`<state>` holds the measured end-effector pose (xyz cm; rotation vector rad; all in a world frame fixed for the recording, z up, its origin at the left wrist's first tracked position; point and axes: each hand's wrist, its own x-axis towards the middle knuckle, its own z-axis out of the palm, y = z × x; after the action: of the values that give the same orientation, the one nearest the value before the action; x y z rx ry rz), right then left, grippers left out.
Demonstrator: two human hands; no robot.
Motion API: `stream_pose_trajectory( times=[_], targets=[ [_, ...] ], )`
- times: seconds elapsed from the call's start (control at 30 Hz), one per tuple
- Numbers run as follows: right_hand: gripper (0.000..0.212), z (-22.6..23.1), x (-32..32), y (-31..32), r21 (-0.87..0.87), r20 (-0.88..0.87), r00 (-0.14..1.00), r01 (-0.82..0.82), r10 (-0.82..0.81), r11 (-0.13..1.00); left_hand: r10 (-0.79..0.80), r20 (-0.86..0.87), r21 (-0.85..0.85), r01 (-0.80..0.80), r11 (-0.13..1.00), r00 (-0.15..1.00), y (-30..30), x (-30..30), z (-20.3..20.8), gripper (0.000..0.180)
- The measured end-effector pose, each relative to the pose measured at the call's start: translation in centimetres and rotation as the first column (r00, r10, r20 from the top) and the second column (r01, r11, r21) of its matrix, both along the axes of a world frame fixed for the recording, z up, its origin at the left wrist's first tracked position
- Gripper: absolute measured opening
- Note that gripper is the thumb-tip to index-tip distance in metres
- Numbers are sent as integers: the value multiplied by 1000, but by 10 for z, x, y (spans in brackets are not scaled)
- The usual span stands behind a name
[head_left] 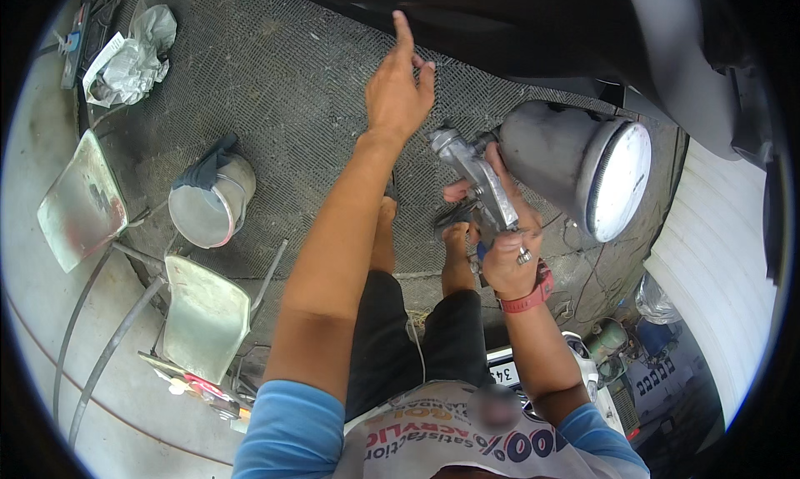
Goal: The person uses a spray gun to apply paint to a car bumper and other parts in a workshop. They handle newspapers to cover and uncover sections of the bumper, adjusting the masking as they work. The person also uses a rag to wipe the surface of the bumper during the process.
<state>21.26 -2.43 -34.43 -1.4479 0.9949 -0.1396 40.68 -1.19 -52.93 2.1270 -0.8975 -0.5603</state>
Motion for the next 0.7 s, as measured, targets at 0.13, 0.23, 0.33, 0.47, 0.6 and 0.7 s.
stream_pose_trajectory(
  times=[0.13,0.23,0.33,0.47,0.6,0.7],
  targets=[
    [134,1,-1,-1,-15,2,1000,-7,7,1000,30,23,26,-30,999,999,-3,9,-3,97],
    [133,-2,-3,0,-37,0,1000,-3,3,999,-63,125,18,62,998,990,-2,2,2,97],
    [132,-2,-4,1,-44,2,1000,1,-1,999,-105,174,79,92,993,979,0,-2,0,97],
    [131,-1,-6,-2,-45,8,1000,-6,7,999,65,29,220,-69,973,997,6,21,-17,100],
    [132,0,-8,-3,-56,0,1000,1,-1,998,104,-1,278,-100,955,995,6,27,-15,104],
    [132,-1,-9,-1,-45,17,1000,22,-22,999,-121,74,226,101,969,990,10,17,-11,106]
  ],
)
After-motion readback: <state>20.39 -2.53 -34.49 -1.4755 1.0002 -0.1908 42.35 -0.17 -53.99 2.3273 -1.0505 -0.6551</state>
